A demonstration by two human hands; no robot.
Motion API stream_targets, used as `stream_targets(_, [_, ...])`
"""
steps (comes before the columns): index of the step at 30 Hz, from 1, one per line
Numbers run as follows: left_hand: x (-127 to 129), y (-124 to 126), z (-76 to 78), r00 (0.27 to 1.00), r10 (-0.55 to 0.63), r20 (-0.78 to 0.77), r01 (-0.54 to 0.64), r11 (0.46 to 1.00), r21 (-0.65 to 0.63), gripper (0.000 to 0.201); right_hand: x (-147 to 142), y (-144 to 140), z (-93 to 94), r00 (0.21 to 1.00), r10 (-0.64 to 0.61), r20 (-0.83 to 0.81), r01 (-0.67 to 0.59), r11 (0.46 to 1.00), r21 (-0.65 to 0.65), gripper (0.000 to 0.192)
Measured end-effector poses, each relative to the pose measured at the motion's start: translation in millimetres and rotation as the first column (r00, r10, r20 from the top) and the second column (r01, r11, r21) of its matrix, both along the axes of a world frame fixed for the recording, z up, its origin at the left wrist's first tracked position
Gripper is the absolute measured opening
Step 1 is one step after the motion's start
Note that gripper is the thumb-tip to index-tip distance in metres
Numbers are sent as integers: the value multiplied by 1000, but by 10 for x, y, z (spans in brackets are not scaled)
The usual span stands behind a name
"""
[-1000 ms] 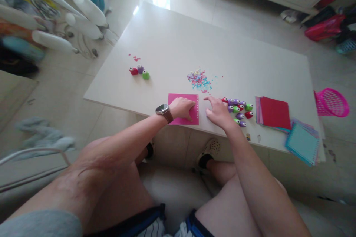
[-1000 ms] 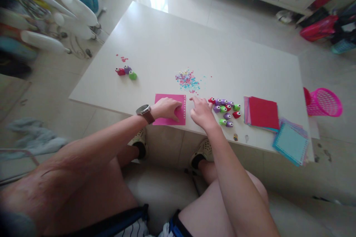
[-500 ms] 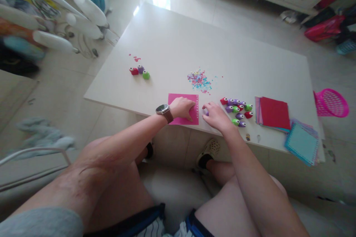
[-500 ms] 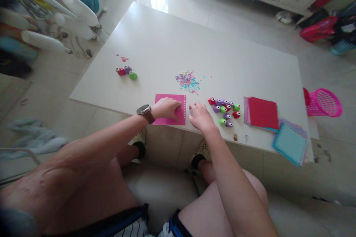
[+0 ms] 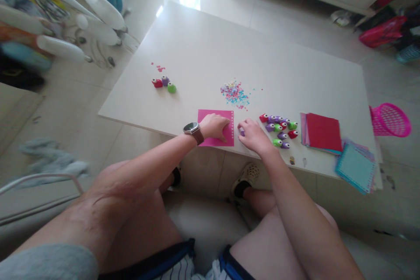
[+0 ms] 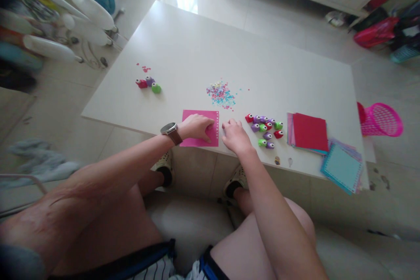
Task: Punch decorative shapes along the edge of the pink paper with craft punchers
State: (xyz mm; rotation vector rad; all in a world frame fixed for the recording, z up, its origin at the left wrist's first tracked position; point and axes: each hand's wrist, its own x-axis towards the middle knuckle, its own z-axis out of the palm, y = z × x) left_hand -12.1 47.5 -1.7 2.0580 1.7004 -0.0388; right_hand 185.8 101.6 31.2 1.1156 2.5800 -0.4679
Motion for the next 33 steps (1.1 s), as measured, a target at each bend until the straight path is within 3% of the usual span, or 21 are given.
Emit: stream_targets(33, [1,5,-9,1000,18,5,-18,1000,-4,44,17,13,-51,1000,-2,-30,2,1000,6,39])
